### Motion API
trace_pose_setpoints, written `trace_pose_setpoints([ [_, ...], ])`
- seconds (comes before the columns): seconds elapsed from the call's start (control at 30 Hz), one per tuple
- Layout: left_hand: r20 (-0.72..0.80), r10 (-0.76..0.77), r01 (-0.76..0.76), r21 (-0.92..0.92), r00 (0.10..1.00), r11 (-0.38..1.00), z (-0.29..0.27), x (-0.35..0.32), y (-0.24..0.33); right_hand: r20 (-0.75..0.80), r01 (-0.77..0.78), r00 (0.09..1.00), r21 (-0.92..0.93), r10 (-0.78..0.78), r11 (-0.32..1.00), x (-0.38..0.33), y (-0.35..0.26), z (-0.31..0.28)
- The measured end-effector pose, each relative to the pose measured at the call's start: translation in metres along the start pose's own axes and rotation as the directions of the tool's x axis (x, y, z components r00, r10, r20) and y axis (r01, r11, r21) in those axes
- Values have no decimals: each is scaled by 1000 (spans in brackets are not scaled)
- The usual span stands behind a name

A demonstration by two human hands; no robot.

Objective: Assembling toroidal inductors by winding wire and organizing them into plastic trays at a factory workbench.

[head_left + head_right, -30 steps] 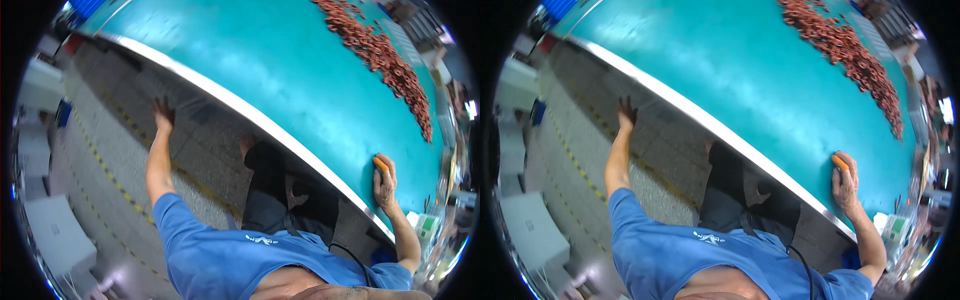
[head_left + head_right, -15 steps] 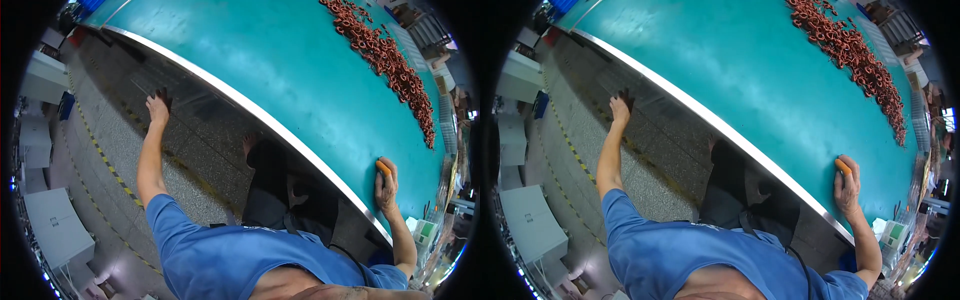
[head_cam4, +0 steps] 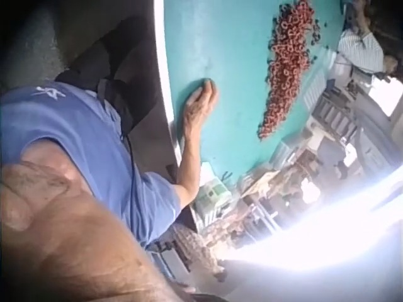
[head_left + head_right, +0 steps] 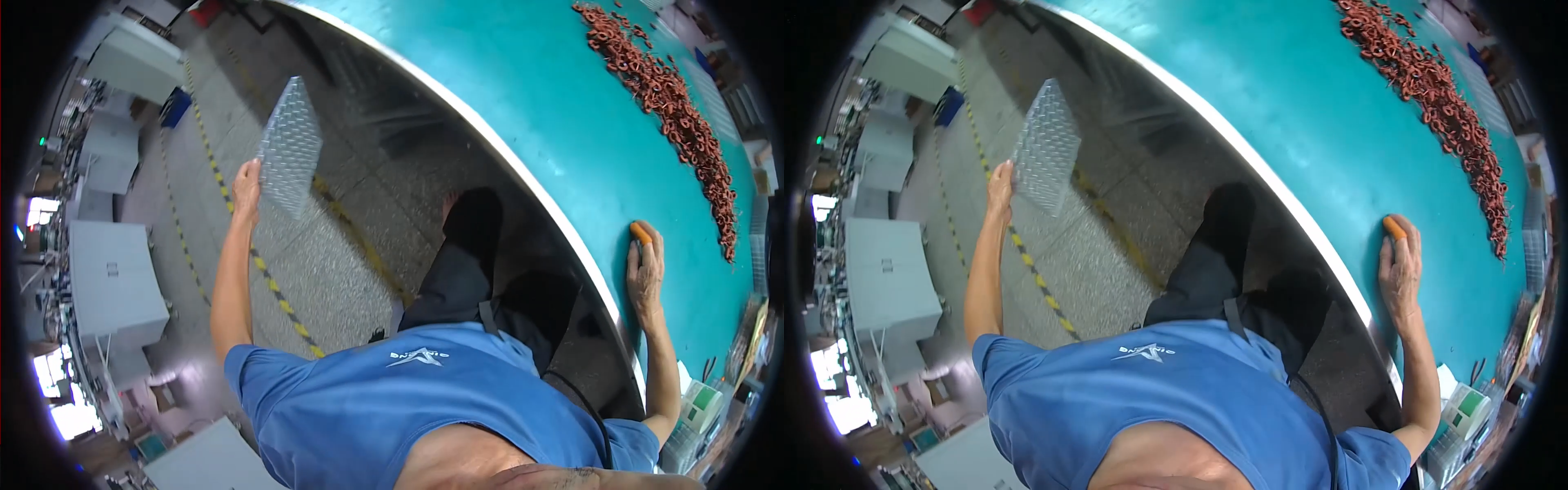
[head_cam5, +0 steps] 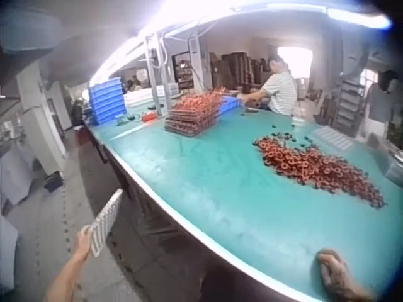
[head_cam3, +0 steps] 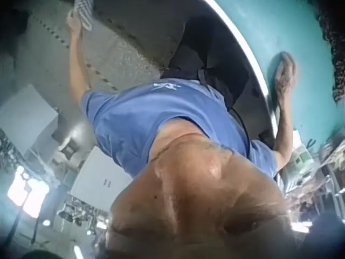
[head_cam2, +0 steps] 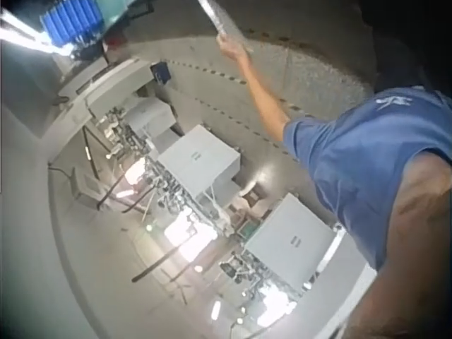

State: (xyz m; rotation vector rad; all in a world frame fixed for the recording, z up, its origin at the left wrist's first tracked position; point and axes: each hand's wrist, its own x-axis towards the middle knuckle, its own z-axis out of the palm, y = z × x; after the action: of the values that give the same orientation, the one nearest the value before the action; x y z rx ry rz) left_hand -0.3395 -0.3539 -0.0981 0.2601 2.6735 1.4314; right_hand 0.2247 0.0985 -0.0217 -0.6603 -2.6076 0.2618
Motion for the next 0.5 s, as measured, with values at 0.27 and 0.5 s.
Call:
trace_pose_setpoints([
  [0.27, 366, -246, 405, -463, 898, 788, 16, -177, 14, -77, 282, 955, 546, -287, 789, 23, -176, 33],
  [0.5, 522, 6, 304, -506, 853, 807, 89, -248, 52, 373, -330, 925, 887, -76, 324, 31, -253, 152],
])
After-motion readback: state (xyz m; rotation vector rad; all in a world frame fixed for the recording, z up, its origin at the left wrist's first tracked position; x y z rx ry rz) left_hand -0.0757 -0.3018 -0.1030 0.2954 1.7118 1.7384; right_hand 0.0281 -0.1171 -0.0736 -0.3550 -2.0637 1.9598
